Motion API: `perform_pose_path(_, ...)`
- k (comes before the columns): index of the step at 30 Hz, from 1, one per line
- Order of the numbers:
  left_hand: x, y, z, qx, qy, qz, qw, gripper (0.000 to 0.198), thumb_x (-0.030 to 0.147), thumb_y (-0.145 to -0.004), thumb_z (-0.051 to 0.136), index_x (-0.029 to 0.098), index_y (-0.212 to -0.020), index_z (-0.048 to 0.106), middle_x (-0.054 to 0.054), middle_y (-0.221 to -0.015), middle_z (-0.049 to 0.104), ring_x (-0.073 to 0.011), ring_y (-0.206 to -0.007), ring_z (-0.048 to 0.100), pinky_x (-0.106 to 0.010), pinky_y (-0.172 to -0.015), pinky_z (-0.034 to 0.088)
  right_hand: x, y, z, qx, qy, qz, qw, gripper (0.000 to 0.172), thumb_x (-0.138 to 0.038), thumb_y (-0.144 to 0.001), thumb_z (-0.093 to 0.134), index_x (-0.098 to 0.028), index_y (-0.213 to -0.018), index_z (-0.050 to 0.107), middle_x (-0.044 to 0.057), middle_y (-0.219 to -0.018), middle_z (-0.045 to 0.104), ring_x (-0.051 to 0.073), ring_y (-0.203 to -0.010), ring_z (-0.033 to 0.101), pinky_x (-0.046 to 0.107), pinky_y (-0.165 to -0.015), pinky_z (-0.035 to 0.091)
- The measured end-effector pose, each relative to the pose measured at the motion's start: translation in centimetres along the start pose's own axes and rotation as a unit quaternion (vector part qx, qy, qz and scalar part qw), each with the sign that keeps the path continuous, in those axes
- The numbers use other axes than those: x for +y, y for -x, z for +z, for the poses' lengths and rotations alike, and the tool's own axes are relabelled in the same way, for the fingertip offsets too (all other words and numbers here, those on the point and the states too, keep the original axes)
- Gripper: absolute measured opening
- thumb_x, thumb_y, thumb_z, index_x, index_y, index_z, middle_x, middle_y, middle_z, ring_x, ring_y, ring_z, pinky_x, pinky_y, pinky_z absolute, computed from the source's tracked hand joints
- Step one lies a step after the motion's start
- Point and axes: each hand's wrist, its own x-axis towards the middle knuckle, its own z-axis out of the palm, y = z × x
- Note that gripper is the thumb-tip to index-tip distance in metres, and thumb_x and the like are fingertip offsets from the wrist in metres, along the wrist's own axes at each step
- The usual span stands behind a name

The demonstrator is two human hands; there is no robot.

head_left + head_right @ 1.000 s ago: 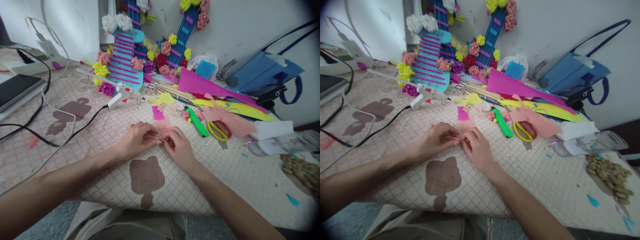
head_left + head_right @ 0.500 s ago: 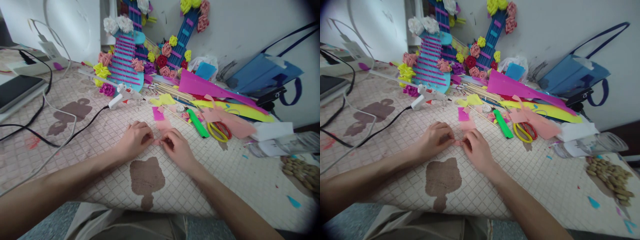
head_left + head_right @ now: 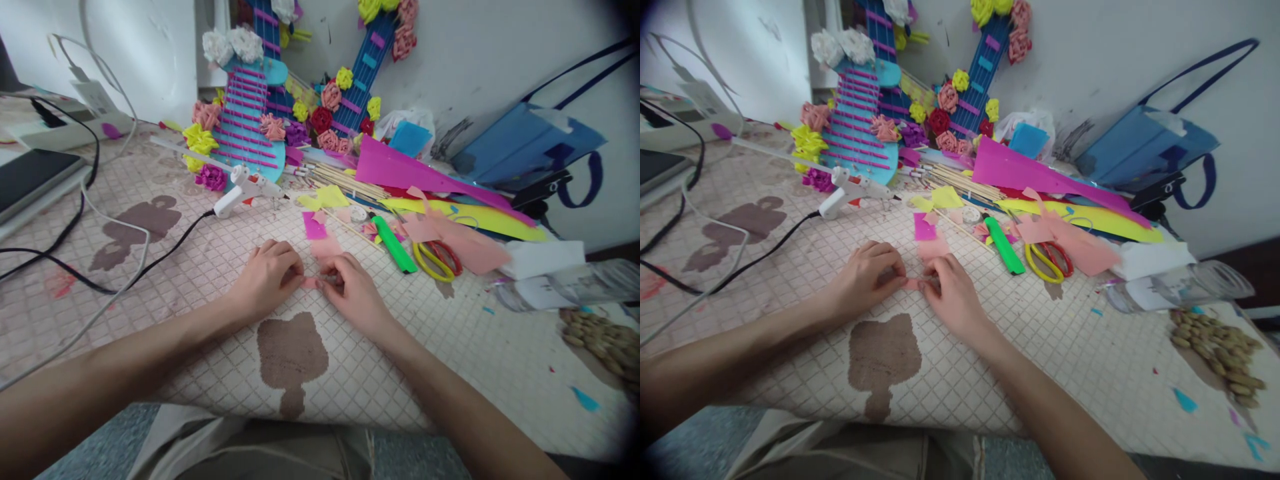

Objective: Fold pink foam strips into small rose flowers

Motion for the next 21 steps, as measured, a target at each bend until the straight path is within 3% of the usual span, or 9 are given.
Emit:
perform_pose_path(7,0.18,0.16,-0.11,0.006,0.024,-0.001,1.0,0.012,0.029,-0.083,0.064,0.018,-0.086,0.061,-0.004,-0.092,0.062,-0.0226,-0.093,0.052,-0.038,-0.084,0.04,0.02,0.1,-0.14,-0.001,-0.013,-0.015,1.0,0.015,-0.012,-0.081,0.057,-0.022,-0.091,0.053,0.004,-0.096,0.055,0.018,-0.087,0.056,0.033,-0.076,0.048)
perform_pose_path(14,0.44,0.27,-0.45,-0.016,0.023,0.0,1.0,0.017,0.033,-0.084,0.062,0.017,-0.077,0.061,-0.005,-0.09,0.061,-0.0227,-0.092,0.051,-0.038,-0.083,0.038,-0.02,0.19,-0.17,-0.009,-0.031,-0.031,0.999,0.01,-0.012,-0.082,0.057,-0.021,-0.08,0.054,0.003,-0.09,0.053,0.016,-0.085,0.055,0.03,-0.073,0.047)
perform_pose_path(21,0.23,0.36,-0.62,-0.027,0.012,-0.001,1.0,0.008,0.022,-0.086,0.057,0.018,-0.08,0.061,-0.005,-0.092,0.061,-0.0225,-0.094,0.051,-0.037,-0.081,0.037,-0.01,0.22,-0.37,-0.013,-0.033,-0.045,0.998,0.01,-0.014,-0.085,0.055,-0.02,-0.077,0.054,0.002,-0.088,0.053,0.016,-0.085,0.055,0.029,-0.073,0.045)
